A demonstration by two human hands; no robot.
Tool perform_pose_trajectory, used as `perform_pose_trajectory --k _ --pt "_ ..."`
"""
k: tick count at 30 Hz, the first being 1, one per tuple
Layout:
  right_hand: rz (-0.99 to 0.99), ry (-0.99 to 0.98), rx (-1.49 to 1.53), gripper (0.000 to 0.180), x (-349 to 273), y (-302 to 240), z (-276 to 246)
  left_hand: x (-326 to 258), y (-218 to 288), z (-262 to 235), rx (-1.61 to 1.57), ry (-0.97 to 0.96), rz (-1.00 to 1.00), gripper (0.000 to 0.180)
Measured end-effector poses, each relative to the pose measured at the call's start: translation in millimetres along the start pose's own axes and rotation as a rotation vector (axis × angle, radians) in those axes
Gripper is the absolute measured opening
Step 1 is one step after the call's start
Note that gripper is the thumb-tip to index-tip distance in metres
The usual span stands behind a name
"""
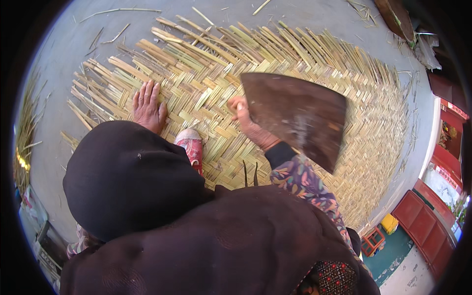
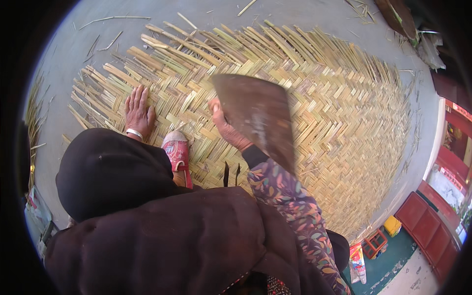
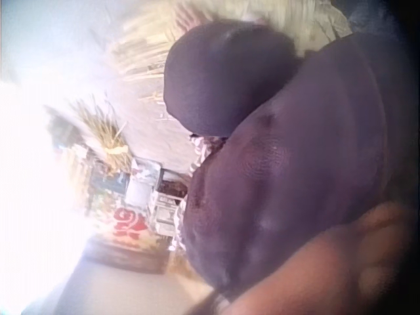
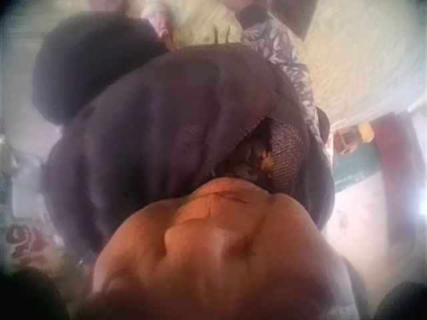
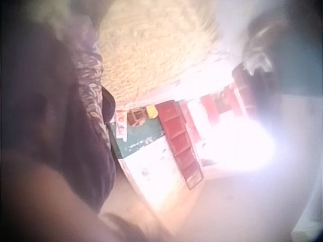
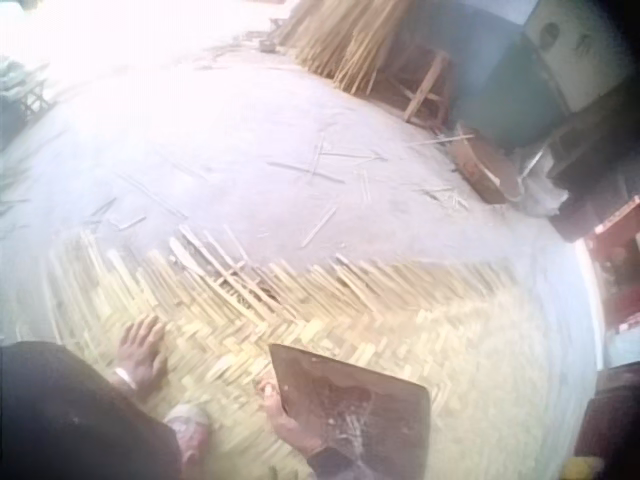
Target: The person sits on the floor and uses a flat wooden tool to press and align woven straw strips on a large mat. They repeatedly tap and smooth the mat surface to compact the weave.
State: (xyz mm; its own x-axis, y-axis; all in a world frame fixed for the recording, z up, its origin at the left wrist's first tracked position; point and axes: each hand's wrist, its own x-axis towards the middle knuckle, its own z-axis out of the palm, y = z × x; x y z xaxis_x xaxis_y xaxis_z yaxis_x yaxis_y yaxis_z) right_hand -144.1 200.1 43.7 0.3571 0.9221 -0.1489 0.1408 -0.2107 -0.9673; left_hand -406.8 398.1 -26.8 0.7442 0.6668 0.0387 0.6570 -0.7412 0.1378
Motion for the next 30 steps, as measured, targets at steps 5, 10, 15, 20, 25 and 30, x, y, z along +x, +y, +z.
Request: perform_pose_trajectory --k 5,10,15,20,25,30 --pt "-0.116 0.030 0.188 0.020 8.8 -48.1 -19.7 0.2 -1.2 2.4 0.000 0.031 0.018 0.061" --pt "0.130 0.067 -0.048 0.015 4.9 14.0 21.9 0.7 0.5 -1.2 -0.008 -0.027 0.006 0.063" --pt "0.146 0.016 -0.103 0.018 10.2 20.7 11.0 0.6 1.4 -3.5 -0.037 -0.023 -0.014 0.061" --pt "-0.073 0.022 0.217 0.022 24.9 -38.7 -17.6 2.5 -0.3 -2.2 -0.013 -0.038 -0.002 0.063" --pt "0.035 -0.001 -0.016 0.019 21.2 -5.4 19.2 5.9 -0.8 -2.4 -0.027 -0.040 -0.011 0.064" --pt "0.262 -0.027 -0.161 0.019 18.5 23.3 25.5 7.8 -1.6 -1.4 -0.029 0.000 0.000 0.064"
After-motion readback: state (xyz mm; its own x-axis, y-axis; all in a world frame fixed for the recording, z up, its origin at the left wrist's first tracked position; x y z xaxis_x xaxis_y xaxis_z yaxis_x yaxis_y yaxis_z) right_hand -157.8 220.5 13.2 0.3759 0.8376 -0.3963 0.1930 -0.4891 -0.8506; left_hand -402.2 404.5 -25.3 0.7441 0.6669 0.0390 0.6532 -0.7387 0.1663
